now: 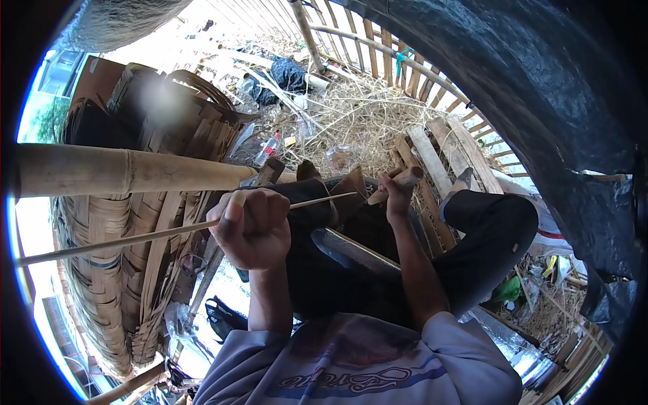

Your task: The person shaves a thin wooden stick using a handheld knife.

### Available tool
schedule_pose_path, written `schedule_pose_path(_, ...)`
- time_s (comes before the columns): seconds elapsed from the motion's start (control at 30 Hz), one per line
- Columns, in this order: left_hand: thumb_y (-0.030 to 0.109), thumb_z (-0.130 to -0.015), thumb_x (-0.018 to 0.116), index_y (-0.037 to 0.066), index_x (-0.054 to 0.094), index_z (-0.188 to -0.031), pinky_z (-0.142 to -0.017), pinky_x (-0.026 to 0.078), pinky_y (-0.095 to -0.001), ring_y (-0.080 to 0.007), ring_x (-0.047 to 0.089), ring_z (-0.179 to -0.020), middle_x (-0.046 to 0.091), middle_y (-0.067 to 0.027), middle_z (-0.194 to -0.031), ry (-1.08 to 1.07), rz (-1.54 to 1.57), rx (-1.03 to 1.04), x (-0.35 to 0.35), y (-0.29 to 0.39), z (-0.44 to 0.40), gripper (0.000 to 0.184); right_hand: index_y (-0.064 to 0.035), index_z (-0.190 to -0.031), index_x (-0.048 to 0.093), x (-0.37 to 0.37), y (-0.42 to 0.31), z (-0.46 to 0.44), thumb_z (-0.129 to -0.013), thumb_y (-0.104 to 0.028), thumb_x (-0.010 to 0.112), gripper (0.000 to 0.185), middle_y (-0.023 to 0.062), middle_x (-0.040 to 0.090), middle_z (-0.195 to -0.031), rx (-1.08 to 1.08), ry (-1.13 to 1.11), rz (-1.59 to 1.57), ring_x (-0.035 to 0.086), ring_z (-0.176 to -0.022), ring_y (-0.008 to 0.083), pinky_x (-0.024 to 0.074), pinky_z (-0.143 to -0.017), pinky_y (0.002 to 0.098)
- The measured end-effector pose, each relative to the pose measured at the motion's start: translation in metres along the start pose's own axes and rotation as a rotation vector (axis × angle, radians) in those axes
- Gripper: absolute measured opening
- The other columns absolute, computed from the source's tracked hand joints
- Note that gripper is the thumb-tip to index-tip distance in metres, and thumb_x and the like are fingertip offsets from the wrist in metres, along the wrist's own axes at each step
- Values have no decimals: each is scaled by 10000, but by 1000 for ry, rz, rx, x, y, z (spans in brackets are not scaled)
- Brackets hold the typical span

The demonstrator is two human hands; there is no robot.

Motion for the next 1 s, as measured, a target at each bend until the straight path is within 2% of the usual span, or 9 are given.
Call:
schedule_pose_path(0.1, 125, -884, 419, 111, 228, -545, -359, 123, -258, -64, 146, -385, 208, 13, -449, 62, -82, 0, -7, 9, -2, 389, -67, -755, 480, 13, -7, 4, -791, -68, 622, 146, 19, 485, -675, -54, -26, -247, 483, -623, 109, 414, -631, 250)
schedule_pose_path(0.23, 222, -923, 371, 136, 232, -540, -385, 115, -274, -76, 112, -404, 192, 20, -467, 53, -162, -45, -1, 3, -2, 416, -88, -748, 491, 4, 30, 9, -782, -60, 637, 153, 5, 473, -659, -137, -33, -54, 465, -606, 77, 412, -624, 236)
schedule_pose_path(0.3, 221, -923, 373, 137, 231, -540, -387, 116, -274, -77, 112, -405, 190, 20, -467, 50, -136, -52, 0, 1, -3, 416, -97, -740, 517, 5, 40, 9, -758, -48, 694, 184, -15, 522, -640, -206, -50, 162, 494, -555, 57, 410, -517, 223)
schedule_pose_path(0.33, 182, -904, 398, 119, 231, -547, -379, 116, -271, -73, 118, -398, 190, 19, -458, 85, -89, -23, -2, 1, -2, 400, -89, -743, 511, 5, 45, 7, -754, -54, 698, 190, -17, 524, -635, -78, -60, 65, 501, -528, 66, 406, -477, 232)
schedule_pose_path(0.5, 150, -887, 427, 106, 226, -554, -371, 120, -266, -68, 125, -390, 192, 18, -449, 158, -103, 27, -9, 8, 0, 391, -69, -739, 479, 6, 10, 6, -778, -60, 645, 171, 15, 487, -650, -90, 0, -132, 488, -592, 91, 422, -590, 248)
schedule_pose_path(0.6, 218, -921, 387, 135, 230, -551, -395, 115, -277, -79, 104, -413, 178, 19, -469, 132, -218, -8, -6, 9, -2, 410, -93, -754, 479, 7, 21, 8, -763, -53, 652, 177, -5, 479, -707, -100, -42, -148, 481, -658, 88, 406, -628, 240)
schedule_pose_path(0.73, 144, -884, 434, 105, 237, -554, -372, 121, -267, -68, 134, -388, 196, 20, -457, 205, -107, 25, -7, 7, -1, 386, -86, -761, 501, 5, 38, 11, -748, -11, 686, 201, -17, 512, -638, -85, -55, -17, 523, -564, 76, 422, -516, 216)
schedule_pose_path(0.83, 155, -884, 439, 101, 255, -557, -374, 128, -268, -71, 139, -386, 204, 21, -462, 159, -119, 31, -6, 10, -1, 379, -84, -769, 503, 6, 24, 8, -749, -9, 685, 198, -9, 518, -647, -57, 42, -78, 529, -569, 85, 428, -524, 219)
schedule_pose_path(1.0, 252, -939, 381, 136, 240, -579, -412, 141, -273, -80, 144, -433, 213, 17, -492, 220, -153, 0, -13, 10, -2, 403, -94, -762, 494, 20, -10, 12, -756, -40, 660, 175, -4, 506, -705, -104, -73, -189, 496, -651, 87, 410, -626, 242)
Point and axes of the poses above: each hand's wrist, its own z-axis away from the middle knuckle, its own x-axis out of the palm, y = z × x, the point moved 6 cm from there along -z, towards the middle knuckle
